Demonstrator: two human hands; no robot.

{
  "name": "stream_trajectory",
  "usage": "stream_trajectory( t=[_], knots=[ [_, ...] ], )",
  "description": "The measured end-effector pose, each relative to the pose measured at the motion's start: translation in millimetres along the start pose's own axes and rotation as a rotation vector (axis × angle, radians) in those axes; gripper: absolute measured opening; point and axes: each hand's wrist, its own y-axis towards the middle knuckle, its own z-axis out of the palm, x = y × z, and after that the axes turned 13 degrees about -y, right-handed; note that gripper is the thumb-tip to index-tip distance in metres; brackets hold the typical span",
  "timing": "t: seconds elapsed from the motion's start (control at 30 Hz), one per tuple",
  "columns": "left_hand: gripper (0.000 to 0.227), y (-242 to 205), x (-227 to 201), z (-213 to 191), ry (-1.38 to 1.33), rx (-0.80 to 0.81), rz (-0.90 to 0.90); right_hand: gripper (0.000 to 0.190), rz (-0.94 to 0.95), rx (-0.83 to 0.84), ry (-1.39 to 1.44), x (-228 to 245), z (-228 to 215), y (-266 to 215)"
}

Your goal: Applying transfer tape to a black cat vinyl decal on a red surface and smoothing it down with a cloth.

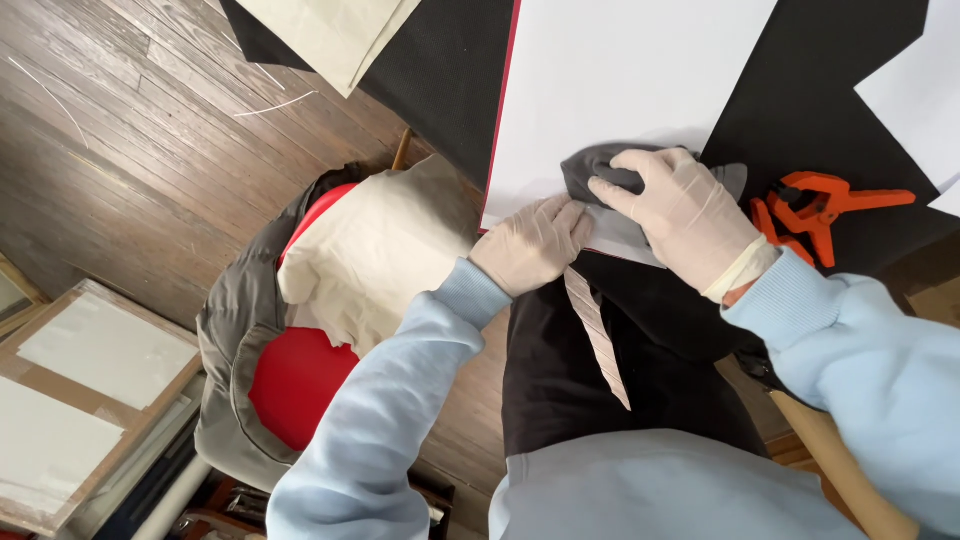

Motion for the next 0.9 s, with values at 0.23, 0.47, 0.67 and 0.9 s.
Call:
stream_trajectory(
  t=[0.23, 0.47, 0.67, 0.9],
  knots=[
    [0.010, -1, 6, 2, -0.041, 0.102, -0.062, 0.049, 0.055, -0.020, 0.014, 9, 2, -8],
    [0.038, 20, 21, -28, -0.345, 0.318, -0.253, 0.045, 0.096, 0.036, 0.057, 14, 1, -16],
    [0.089, 36, 20, -44, -0.179, 0.536, -0.265, 0.045, 0.120, 0.012, 0.082, 19, 3, -24],
    [0.094, 38, 22, -47, -0.136, 0.598, -0.253, 0.046, 0.113, -0.006, 0.084, 26, 11, -33]
  ],
)
